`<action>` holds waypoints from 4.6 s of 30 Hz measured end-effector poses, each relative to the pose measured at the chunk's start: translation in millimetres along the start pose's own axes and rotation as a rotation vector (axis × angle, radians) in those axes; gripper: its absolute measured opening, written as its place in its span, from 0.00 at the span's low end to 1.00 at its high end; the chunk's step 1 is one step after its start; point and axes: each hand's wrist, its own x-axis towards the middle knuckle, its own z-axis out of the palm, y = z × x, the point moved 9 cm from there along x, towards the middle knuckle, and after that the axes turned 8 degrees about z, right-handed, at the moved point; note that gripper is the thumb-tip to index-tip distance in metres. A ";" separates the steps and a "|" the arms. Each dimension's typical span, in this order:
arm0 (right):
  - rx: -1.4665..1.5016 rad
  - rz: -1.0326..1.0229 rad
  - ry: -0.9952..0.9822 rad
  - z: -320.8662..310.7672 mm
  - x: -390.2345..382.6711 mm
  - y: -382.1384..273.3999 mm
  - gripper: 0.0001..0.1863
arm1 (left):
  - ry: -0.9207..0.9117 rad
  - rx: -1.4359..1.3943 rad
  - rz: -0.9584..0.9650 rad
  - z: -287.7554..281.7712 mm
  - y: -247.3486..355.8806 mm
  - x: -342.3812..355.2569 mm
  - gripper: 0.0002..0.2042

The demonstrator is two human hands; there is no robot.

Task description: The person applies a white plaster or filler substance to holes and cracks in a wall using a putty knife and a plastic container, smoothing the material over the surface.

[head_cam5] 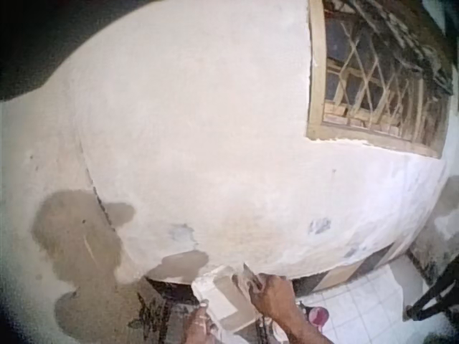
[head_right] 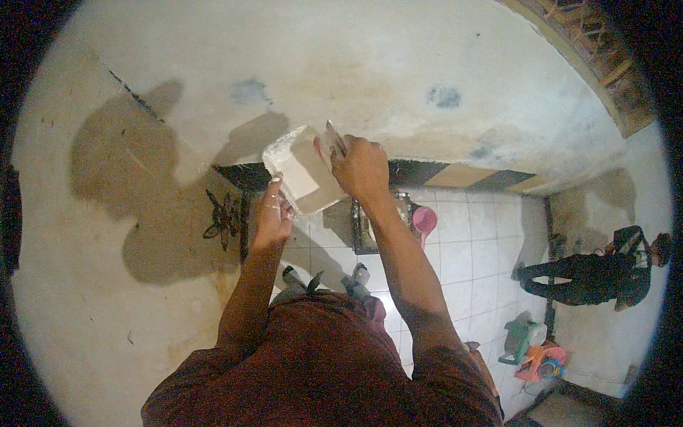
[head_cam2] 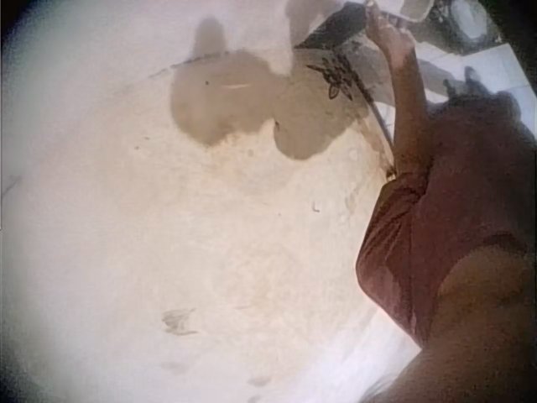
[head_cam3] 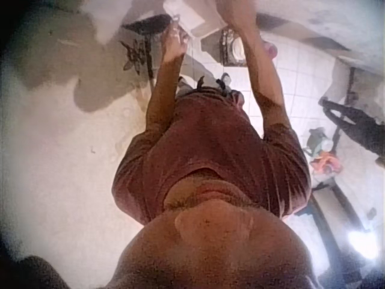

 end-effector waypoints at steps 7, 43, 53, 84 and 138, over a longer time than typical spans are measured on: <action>0.104 -0.016 0.072 5.3 -8.4 4.7 0.13 | 0.008 0.016 -0.040 -7.2 -11.1 2.3 0.20; 0.223 0.062 0.156 -7.9 -31.2 12.5 0.12 | 0.096 0.095 -0.006 -2.5 1.1 -15.4 0.23; 0.270 -0.008 0.176 -3.4 -41.5 -0.4 0.10 | 0.066 0.060 0.016 5.7 -2.1 -14.1 0.23; 0.126 -0.017 -0.072 35.5 -1.8 -24.1 0.12 | -0.013 0.164 0.013 11.5 -1.5 -11.8 0.19; 0.096 0.067 0.023 26.6 18.3 13.0 0.14 | 0.021 0.132 0.028 7.1 2.9 -6.2 0.19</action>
